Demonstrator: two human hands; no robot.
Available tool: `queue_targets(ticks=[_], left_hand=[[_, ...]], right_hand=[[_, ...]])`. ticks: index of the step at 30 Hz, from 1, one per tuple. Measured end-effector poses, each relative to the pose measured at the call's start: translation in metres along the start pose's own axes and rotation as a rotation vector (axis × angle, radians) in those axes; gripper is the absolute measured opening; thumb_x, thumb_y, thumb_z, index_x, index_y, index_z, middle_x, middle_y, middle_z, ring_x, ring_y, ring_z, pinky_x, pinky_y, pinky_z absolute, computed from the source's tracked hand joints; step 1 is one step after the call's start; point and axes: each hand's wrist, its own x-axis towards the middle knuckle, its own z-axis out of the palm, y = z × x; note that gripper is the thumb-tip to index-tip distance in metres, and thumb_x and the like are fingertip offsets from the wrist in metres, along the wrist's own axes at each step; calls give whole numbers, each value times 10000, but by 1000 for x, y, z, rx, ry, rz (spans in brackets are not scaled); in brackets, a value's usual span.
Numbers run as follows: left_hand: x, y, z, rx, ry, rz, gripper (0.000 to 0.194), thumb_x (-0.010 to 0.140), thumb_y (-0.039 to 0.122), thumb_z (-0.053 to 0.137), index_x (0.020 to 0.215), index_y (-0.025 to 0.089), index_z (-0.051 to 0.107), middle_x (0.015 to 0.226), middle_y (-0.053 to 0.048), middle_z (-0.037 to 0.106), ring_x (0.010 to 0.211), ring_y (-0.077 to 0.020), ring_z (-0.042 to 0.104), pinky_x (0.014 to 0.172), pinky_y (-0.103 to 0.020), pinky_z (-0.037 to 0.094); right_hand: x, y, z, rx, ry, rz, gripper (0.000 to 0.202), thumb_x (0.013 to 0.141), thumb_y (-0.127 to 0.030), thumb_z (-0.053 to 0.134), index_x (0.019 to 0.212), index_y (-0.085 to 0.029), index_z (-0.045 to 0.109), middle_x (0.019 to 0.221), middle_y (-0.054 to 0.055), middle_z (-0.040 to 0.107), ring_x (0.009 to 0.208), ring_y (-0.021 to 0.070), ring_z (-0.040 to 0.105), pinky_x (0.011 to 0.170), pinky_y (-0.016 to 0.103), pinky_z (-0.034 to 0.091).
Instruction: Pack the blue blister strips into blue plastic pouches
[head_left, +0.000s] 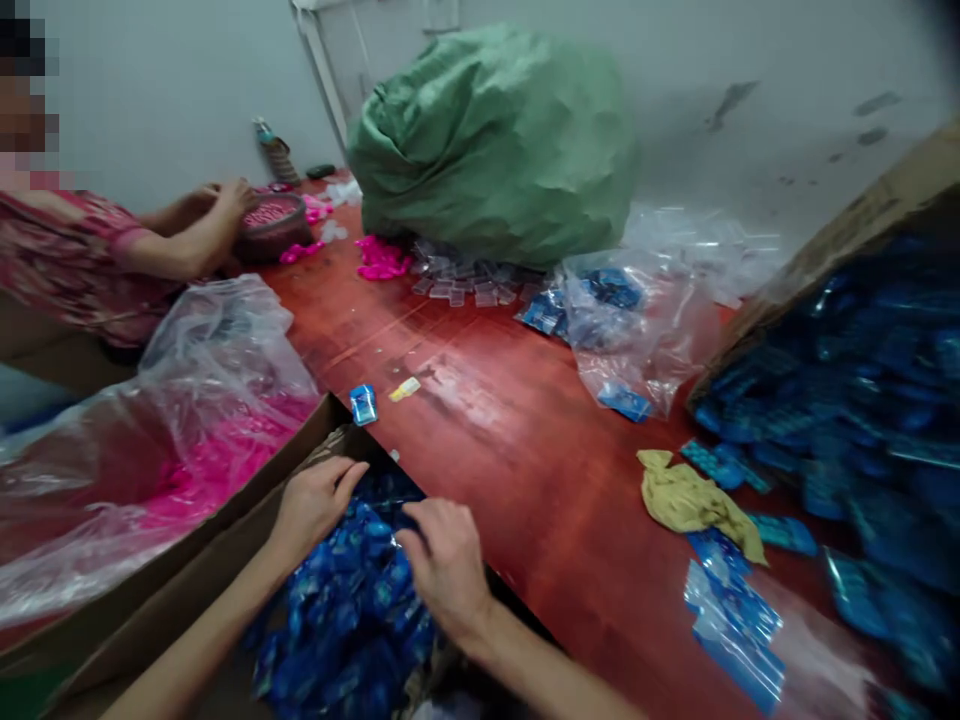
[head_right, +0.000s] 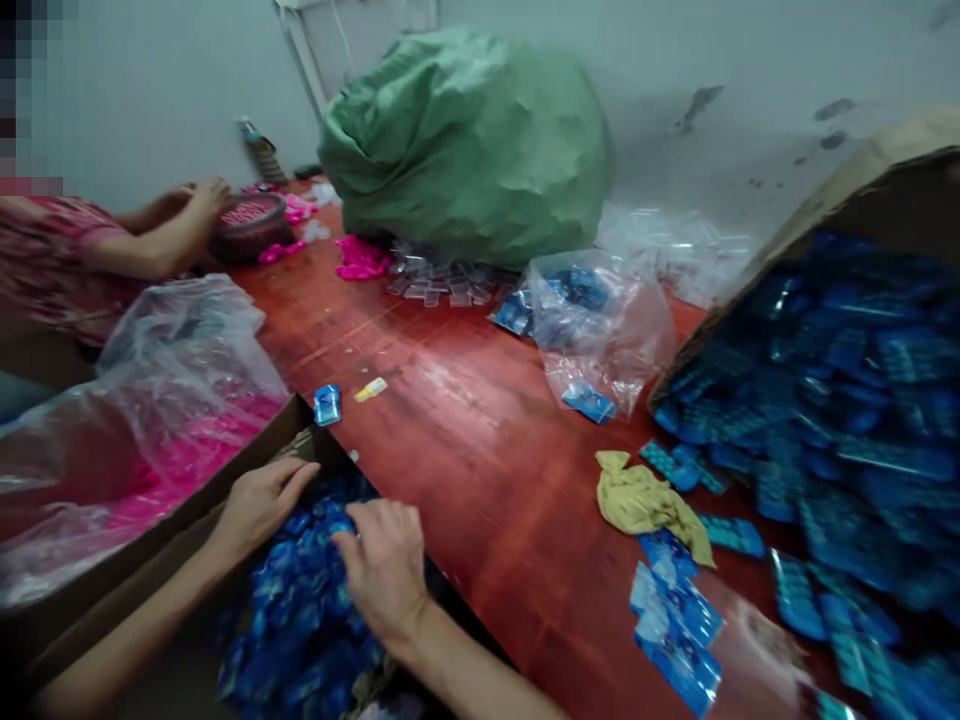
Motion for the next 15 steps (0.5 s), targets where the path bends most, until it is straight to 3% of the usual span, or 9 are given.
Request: queue_targets(ticks=[2, 4, 6, 8, 11, 15], left_hand=[[30, 3, 1, -7, 173, 14, 342, 819, 399, 386, 937, 175, 616, 997, -81, 647, 957, -201, 573, 855, -318, 421], [66, 6, 5, 66, 249, 4, 412, 814, 404, 398, 1109, 152, 538, 1202, -124, 538, 1132, -250, 455, 914, -393, 369], [96, 9, 12, 147, 114, 25, 489, 843, 400, 336, 1210, 97, 449, 1243, -175, 491, 1170, -297, 396, 877, -478, 364], [111, 10, 21, 167, 37, 60, 502, 837, 452, 320, 1188, 132, 482, 1234, -143, 504, 1187, -326, 352, 849, -534, 349], [101, 11, 29, 202, 16, 69, 485, 837, 451, 321, 1182, 159, 494, 1264, -123, 481, 1226, -337, 276, 866, -549, 319], [36, 32, 13, 191, 43, 94, 442, 833, 361, 350, 1150, 106, 523, 1229, -173, 515, 1192, -339, 353, 858, -527, 353]], right_hand=[[22, 15, -14, -92, 90, -2, 236, 860, -284, 450, 1050, -196, 559, 1004, 77, 599, 957, 199, 518, 843, 341, 385], [44, 32, -25, -226, 109, 25, 338, 852, -295, 454, 1152, -149, 507, 1145, 128, 533, 1065, 230, 458, 902, 365, 350], [61, 47, -29, -365, 48, 74, 445, 844, -320, 461, 1249, -139, 422, 1253, 154, 454, 1141, 261, 400, 942, 411, 307], [69, 60, -27, -472, -44, 115, 494, 836, -332, 477, 1283, -146, 382, 1301, 161, 411, 1187, 294, 348, 963, 471, 256], [62, 65, -17, -546, -168, 69, 501, 820, -384, 499, 1257, -152, 421, 1333, 163, 379, 1243, 342, 252, 985, 553, 149], [30, 45, -19, -501, -240, -24, 498, 806, -447, 505, 1221, -179, 452, 1329, 144, 392, 1250, 336, 243, 986, 560, 160]])
